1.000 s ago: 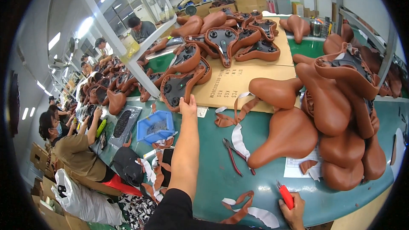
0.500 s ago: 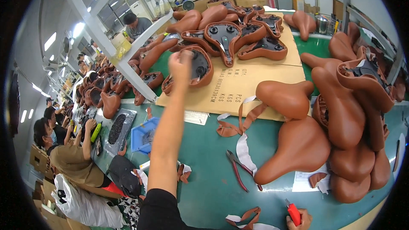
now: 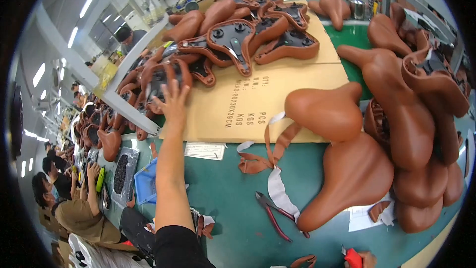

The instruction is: Trim excess material from the underside of a bicycle seat using a utility knife.

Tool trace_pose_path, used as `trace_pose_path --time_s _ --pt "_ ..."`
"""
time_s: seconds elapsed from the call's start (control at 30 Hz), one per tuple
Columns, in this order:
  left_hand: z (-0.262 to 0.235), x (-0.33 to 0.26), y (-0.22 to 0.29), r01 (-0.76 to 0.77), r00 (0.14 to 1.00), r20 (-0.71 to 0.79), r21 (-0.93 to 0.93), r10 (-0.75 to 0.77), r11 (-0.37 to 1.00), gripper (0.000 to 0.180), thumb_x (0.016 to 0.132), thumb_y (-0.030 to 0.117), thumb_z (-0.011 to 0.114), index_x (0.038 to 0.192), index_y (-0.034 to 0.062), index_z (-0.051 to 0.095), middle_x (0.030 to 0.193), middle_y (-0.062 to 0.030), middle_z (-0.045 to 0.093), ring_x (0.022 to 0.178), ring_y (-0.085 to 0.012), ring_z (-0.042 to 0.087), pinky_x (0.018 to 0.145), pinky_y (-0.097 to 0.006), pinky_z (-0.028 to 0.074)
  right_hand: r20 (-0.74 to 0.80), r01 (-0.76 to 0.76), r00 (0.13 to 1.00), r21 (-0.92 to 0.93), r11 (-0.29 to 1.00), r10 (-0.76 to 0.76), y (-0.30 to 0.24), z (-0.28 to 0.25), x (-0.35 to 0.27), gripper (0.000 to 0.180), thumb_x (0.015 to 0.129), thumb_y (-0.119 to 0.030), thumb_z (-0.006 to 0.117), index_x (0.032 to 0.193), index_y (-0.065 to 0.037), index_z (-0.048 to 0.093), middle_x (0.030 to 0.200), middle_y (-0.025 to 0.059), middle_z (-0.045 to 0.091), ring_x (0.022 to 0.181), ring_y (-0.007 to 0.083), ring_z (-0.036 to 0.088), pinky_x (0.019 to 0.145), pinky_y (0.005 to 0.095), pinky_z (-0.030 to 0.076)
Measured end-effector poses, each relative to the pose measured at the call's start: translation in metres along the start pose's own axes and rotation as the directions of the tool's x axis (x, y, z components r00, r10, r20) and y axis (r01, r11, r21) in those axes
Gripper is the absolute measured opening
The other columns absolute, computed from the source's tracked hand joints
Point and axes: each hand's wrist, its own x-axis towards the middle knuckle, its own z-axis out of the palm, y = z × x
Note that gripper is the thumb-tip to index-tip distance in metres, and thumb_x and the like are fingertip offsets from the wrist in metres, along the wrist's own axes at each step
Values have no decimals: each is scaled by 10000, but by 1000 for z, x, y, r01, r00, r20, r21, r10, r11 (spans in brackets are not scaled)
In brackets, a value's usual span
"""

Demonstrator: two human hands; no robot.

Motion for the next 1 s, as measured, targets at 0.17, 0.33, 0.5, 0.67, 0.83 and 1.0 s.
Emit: trace_pose_path --time_s 0.17,0.33,0.5,0.67,0.83,1.0 --pt "-49 94 -8 649 753 119 31 -647 761 302 845 286 540 1118 202 640 1365 -107 404 1309 -422 239 935 -736 174 -103 57 994 100 993 -47 -16 -1 31 347 598 -199 764 850 -79 558 691 76 580 563 240 548 583 357 436" --pt "-203 88 137 -527 842 -516 -849 157 43 596 647 276 757 1174 82 556 1228 -149 512 1123 -345 469 955 -449 360 -54 -76 995 51 996 79 -65 -17 44 345 660 -231 761 888 -62 565 714 103 619 605 251 611 617 357 474" --pt "-277 42 191 -515 812 -339 -800 475 309 666 648 250 749 1243 106 488 1193 -137 557 1104 -341 528 902 -395 410 -34 -76 996 154 985 82 -76 -23 47 339 713 -231 743 934 -47 563 735 114 618 626 251 613 606 341 475" --pt "-299 37 128 256 959 251 -966 -130 22 437 775 287 662 1103 27 534 981 -158 633 918 -315 613 786 -400 462 -121 -82 984 326 942 128 -77 -21 48 374 746 -250 729 998 -37 553 779 121 616 663 256 612 626 345 480" --pt "-362 -112 82 362 665 734 -480 -140 -799 287 857 169 595 1107 45 529 961 -89 622 779 -217 635 718 -334 517 -131 -96 973 517 850 189 -70 -20 43 355 790 -264 700 973 -35 500 746 87 574 631 192 556 616 324 462" --pt "-440 -282 121 110 330 944 -5 32 -994 210 907 168 551 1078 46 543 978 -90 636 843 -224 637 791 -382 531 -76 -23 994 573 819 81 -89 -21 49 231 802 -190 680 860 -30 524 692 30 527 617 103 471 597 255 420"
